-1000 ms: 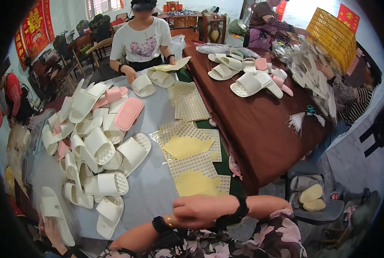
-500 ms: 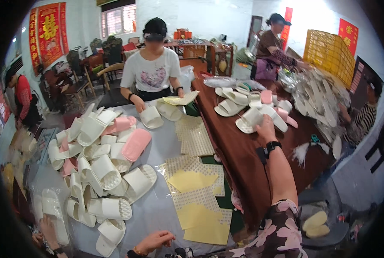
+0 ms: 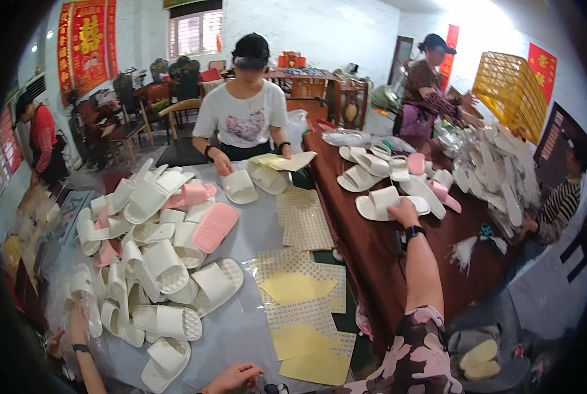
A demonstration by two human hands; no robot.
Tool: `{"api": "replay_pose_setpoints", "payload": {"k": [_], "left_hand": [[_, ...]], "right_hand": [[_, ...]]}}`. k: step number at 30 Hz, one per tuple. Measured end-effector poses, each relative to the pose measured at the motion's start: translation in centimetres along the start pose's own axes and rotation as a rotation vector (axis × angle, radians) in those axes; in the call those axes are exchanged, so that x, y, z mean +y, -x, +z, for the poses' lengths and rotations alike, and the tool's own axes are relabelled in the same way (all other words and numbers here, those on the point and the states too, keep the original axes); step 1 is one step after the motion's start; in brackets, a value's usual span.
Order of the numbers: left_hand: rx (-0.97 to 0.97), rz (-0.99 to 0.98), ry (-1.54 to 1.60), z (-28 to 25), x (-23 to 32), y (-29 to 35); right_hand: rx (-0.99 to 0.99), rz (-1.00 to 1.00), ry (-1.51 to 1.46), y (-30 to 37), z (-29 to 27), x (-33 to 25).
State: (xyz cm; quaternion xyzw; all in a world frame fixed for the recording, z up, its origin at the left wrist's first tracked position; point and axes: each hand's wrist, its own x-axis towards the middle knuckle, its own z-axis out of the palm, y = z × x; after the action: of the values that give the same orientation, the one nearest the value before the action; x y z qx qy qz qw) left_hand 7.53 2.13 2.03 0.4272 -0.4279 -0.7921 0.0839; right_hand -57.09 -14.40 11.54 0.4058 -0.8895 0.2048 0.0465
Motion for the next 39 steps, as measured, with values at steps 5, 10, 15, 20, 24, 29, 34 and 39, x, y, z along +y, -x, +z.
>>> {"api": "replay_pose_setpoints", "payload": {"k": [5, 10, 15, 20, 24, 29, 34, 39], "left_hand": [[-0.074, -0.024, -0.033, -1.6, -2.2, -1.7], [-0.043, 0.017, -0.152, -0.5, -0.9, -0.1], [-0.057, 0.139, -0.063, 0.1, -3.1, 0.4], [-0.063, 0.330, 0.021, 0.6, -4.1, -1.0], [-0.090, 0.484, 0.048, 1.6, -1.1, 1.9], [-0.154, 0.561, 0.219, 2.0, 0.0, 3.6], [0.013, 0.619, 0.387, 0.2, -0.9, 2.5], [0.229, 0.518, 0.454, -3.0, -1.2, 2.4]], "right_hand": [[0.089, 0.043, -0.776, 0.3, -2.3, -2.4], [0.027, 0.006, -1.213, 3.0, -11.4, -6.4], [0.034, -0.074, -1.353, 9.3, -18.3, -10.1], [-0.226, -0.092, -1.585, 20.7, -22.8, -12.1], [-0.313, -0.060, -1.646, 31.1, -24.1, -14.9], [-0.495, -0.027, -1.620, 39.2, -19.0, -19.1], [-0.607, -0.169, -1.474, 45.0, -8.7, -22.5], [-0.883, 0.085, -1.410, 48.2, -3.5, -22.5]]}}
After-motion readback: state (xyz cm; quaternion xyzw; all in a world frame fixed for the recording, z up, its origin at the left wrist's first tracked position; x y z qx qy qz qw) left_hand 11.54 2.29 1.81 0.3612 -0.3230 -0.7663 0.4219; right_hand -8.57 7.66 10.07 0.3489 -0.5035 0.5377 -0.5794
